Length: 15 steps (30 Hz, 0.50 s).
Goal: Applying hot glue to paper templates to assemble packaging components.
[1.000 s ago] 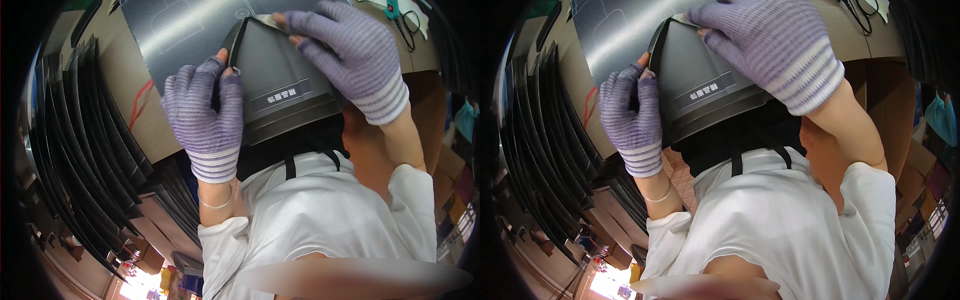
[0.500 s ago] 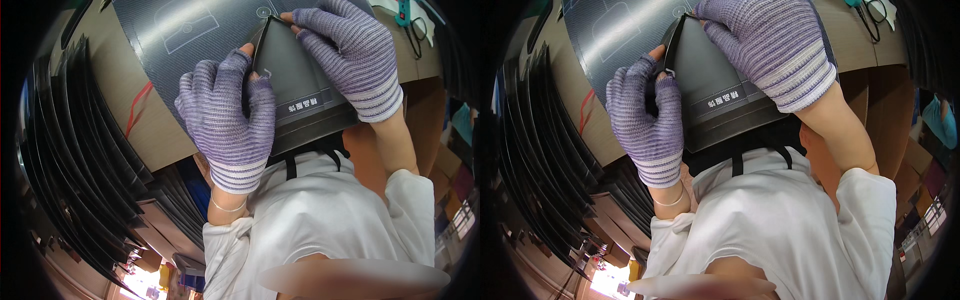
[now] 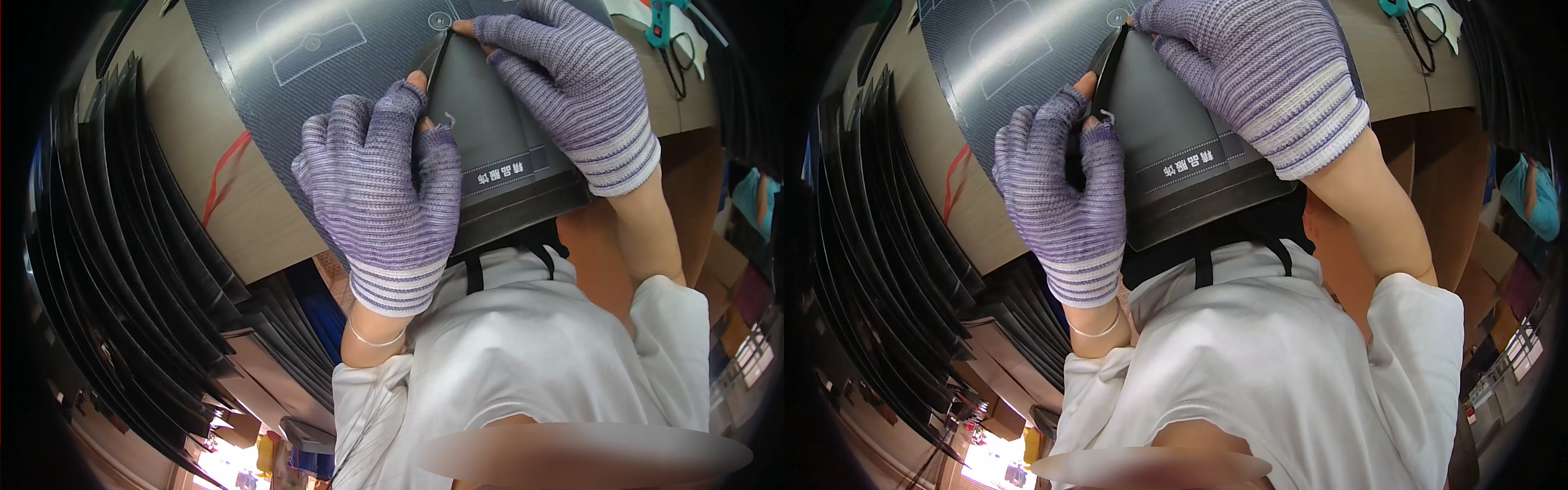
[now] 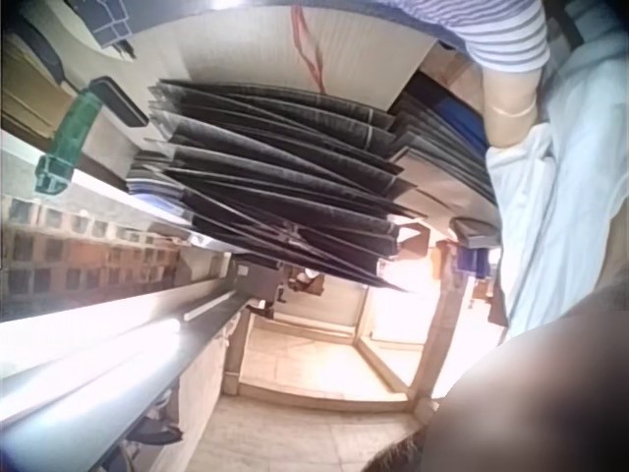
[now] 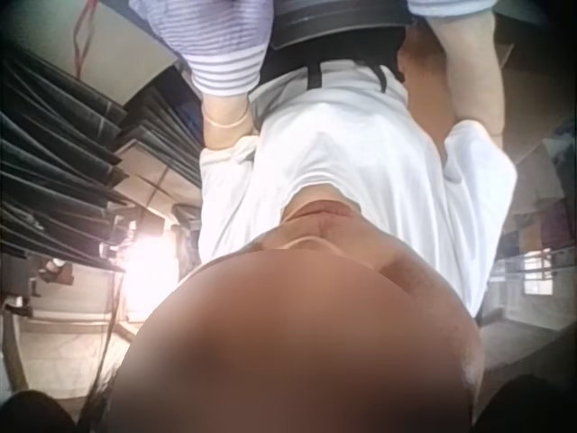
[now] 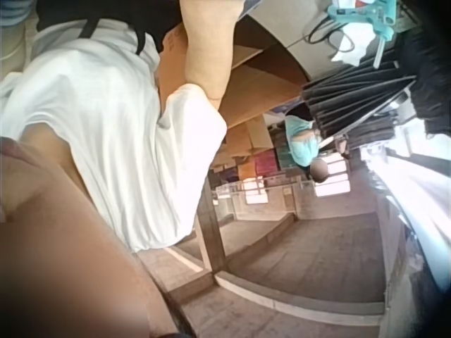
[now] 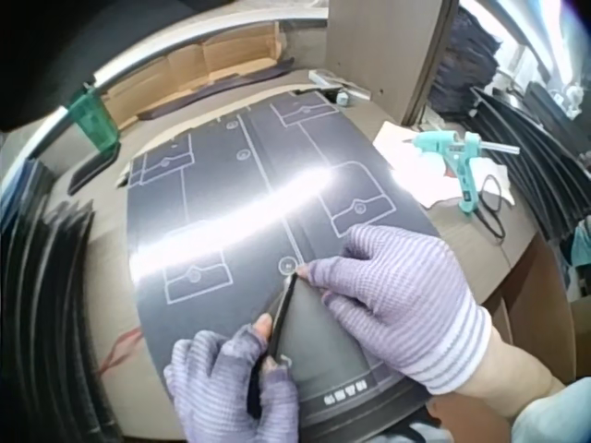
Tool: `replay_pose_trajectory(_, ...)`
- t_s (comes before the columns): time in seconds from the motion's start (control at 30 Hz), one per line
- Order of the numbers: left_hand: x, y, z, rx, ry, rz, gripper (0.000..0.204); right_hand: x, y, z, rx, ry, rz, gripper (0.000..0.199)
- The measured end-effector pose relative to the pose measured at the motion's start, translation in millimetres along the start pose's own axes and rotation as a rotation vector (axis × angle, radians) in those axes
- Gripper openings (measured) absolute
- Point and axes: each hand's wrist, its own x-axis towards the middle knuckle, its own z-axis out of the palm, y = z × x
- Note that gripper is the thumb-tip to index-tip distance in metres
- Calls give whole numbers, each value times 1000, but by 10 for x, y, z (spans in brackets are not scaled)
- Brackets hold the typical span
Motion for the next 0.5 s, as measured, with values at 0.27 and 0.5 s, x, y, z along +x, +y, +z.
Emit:
replay_pose_trajectory(0.27,-5,-6,19,21,-9,-22,31,-64,-21,-116,190,1,159,27)
replay_pose_trajectory(0.5,-16,8,17,-29,12,2,30,-114,13,-115,45,-72,77,19)
